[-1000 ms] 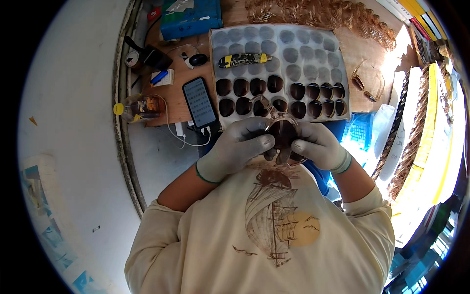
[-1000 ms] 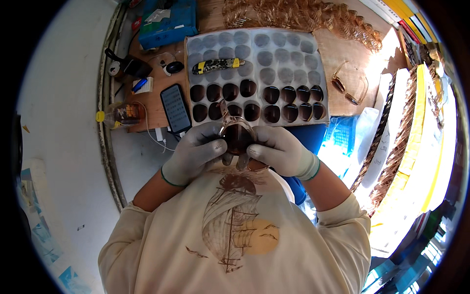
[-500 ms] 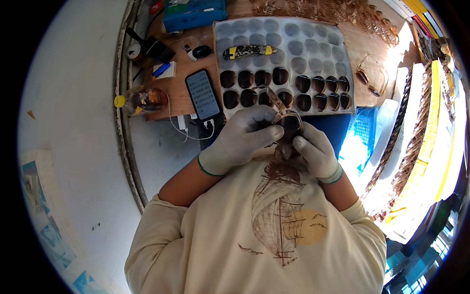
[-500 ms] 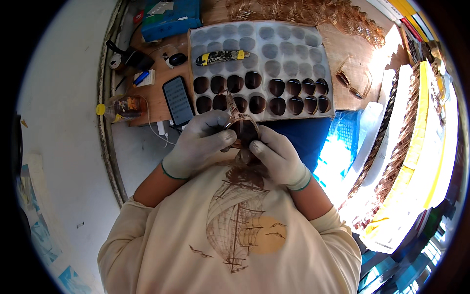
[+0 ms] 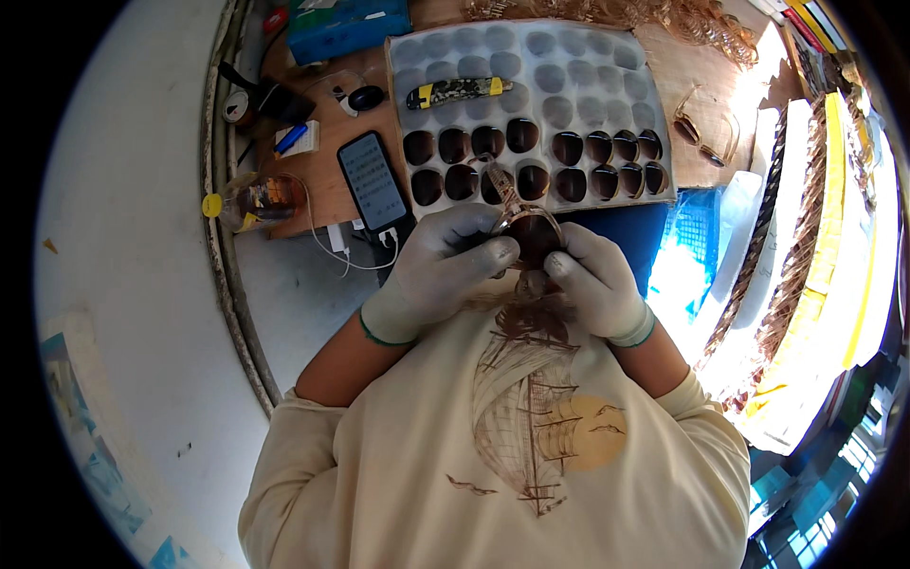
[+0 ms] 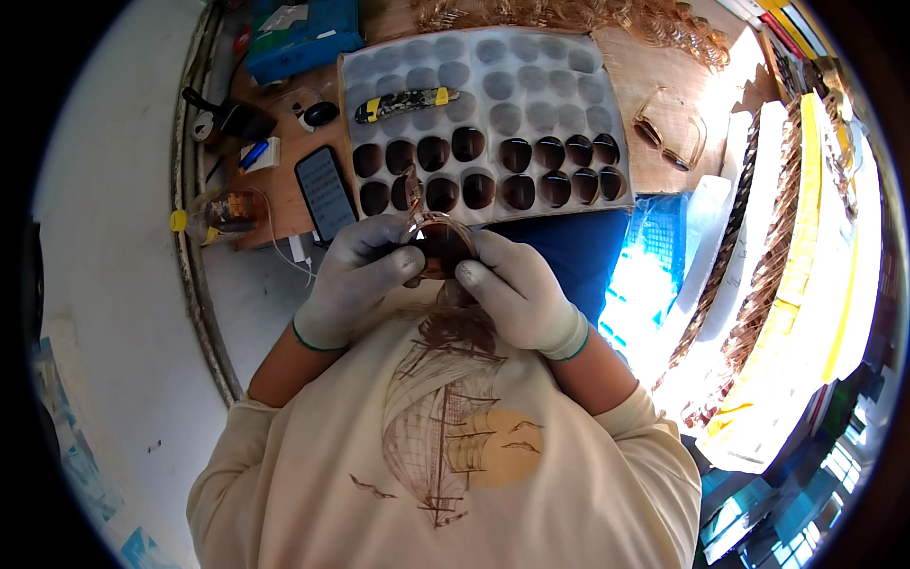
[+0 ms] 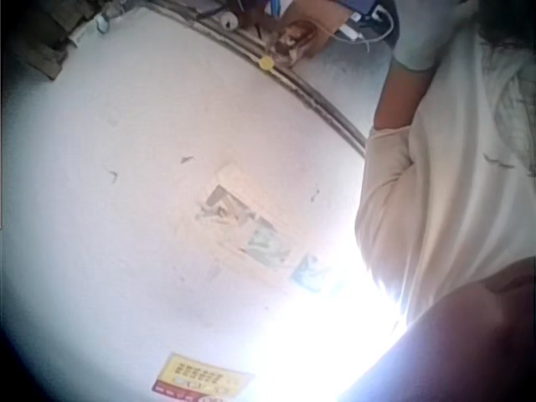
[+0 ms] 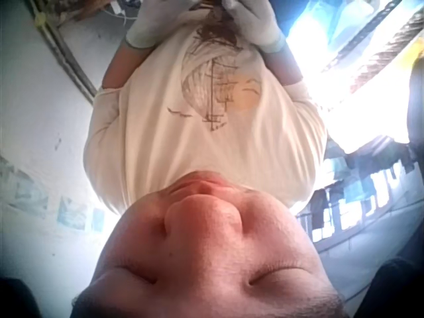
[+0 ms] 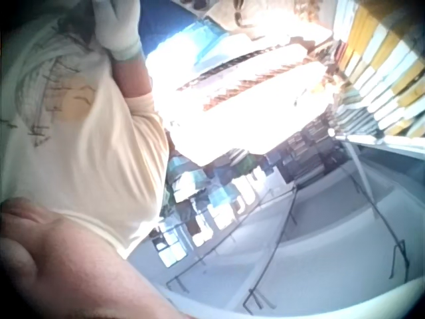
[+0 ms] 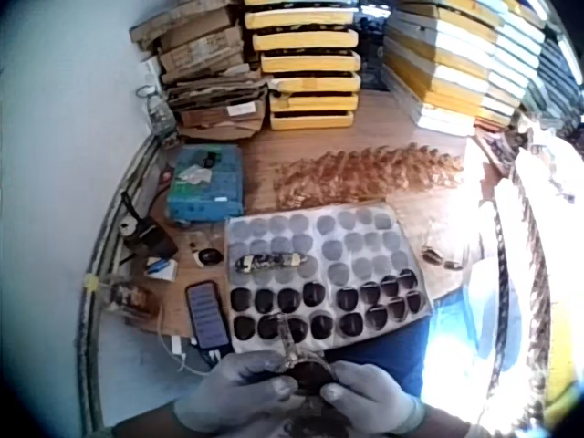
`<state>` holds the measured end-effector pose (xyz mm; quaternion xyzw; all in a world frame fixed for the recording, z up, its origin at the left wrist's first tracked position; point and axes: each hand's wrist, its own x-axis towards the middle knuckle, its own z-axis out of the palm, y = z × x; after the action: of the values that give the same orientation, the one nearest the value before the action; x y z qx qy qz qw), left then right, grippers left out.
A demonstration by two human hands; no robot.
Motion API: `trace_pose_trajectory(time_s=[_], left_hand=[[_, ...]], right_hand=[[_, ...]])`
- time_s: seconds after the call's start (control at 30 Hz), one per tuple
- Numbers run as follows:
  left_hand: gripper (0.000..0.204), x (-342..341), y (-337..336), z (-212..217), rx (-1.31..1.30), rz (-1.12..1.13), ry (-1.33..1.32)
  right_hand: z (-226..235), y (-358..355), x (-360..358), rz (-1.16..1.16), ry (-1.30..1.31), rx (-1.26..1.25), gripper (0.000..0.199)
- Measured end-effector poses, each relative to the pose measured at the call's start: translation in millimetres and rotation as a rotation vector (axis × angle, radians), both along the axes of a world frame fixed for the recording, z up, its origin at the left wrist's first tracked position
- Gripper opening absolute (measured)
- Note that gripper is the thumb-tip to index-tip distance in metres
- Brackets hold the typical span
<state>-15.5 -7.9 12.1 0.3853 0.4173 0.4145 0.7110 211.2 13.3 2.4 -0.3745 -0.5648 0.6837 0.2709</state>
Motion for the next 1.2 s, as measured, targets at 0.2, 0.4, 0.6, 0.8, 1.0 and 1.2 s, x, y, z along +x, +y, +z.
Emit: trace_pose_trajectory(time_s=[0.2, 0.4, 0.6, 0.8, 1.0, 1.2], left_hand=[[0.017, 7.1, -2.0, 2.2, 0.004, 0.013, 0.024], [0.014, 4.7, -4.2, 8.2, 0.22, -0.074, 0.176], [0.014, 1.9, 0.7, 12.4, 0.327, -0.042, 0.3], [0.017, 2.2, 6.8, 23.1, 0.474, -0.037, 0.348], [0.025, 10.2, 8.9, 9.2, 0.433, -0.016, 0.434], [0.022, 12.4, 5.3, 23.0, 0.566, -0.066, 0.529]], right_hand=[[18.5, -3.2, 6.3, 0.022, -0.191, 0.254, 0.019], [9.5, 2.9, 19.5, 0.099, -0.121, 0.15, 0.018], [9.2, 12.0, 5.0, 0.129, -0.056, 0.331, 0.029], [21.9, 21.6, 7.8, 0.193, -0.194, 0.394, 0.034], [29.9, -3.9, -5.6, -0.121, -0.282, 0.175, 0.021], [56.1, -14.6, -5.6, -0.119, -0.476, 0.393, 0.018]])
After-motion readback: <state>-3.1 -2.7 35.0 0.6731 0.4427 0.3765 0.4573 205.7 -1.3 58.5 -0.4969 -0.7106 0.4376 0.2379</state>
